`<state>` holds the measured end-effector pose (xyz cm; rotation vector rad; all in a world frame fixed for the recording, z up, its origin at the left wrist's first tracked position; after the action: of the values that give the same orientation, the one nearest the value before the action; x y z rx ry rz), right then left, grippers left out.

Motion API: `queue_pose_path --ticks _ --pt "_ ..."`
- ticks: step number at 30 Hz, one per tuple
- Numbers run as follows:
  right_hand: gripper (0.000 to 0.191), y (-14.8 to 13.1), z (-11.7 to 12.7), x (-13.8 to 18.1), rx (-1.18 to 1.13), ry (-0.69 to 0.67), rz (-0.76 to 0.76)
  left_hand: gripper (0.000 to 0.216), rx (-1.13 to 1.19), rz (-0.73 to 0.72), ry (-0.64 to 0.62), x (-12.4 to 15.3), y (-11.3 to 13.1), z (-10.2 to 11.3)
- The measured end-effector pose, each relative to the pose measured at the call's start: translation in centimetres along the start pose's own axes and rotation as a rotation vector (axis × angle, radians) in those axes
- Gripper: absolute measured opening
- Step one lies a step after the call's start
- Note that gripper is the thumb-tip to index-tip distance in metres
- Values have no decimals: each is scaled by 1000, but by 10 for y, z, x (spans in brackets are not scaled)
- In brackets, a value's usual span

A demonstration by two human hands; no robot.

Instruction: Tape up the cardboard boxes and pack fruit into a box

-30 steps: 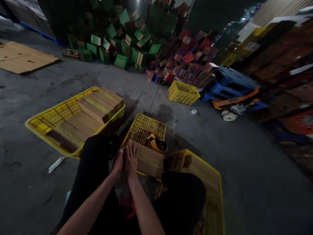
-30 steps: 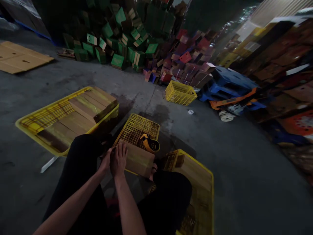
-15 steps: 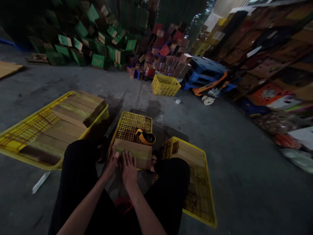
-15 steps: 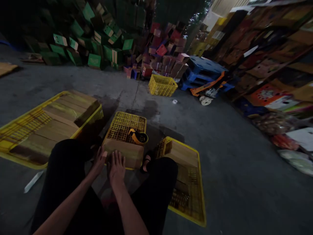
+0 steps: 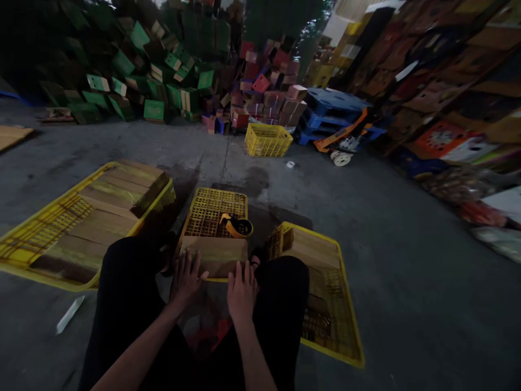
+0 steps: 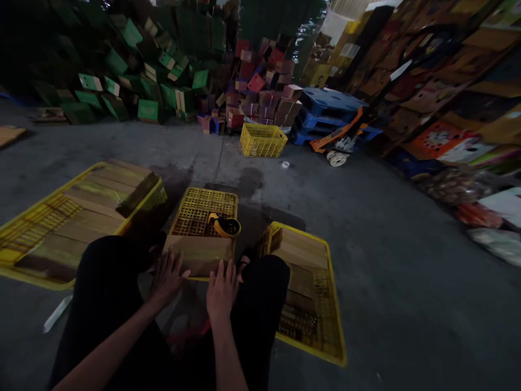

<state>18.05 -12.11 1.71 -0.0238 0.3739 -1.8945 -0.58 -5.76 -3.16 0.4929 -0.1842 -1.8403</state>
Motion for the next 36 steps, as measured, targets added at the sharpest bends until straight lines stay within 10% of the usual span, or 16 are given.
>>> queue_pose_path --ticks 11,22,36 --pt "52 30 -23 -5 -309 102 -47 64 -61 -11 7 3 4 0" --pt "52 25 -32 0 -208 71 -48 62 34 -277 -187 -5 78 -23" --pt "40 -10 -17 10 -144 9 -84 59 133 -299 -208 -7 63 -26"
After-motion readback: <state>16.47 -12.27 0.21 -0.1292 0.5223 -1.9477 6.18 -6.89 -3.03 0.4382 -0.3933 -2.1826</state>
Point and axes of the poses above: each hand's wrist, its own x-axis away from the middle knuckle, its own z-axis out of the back of the hand, y = z × x, the point moved 4 cm from there along -x, towards the middle knuckle
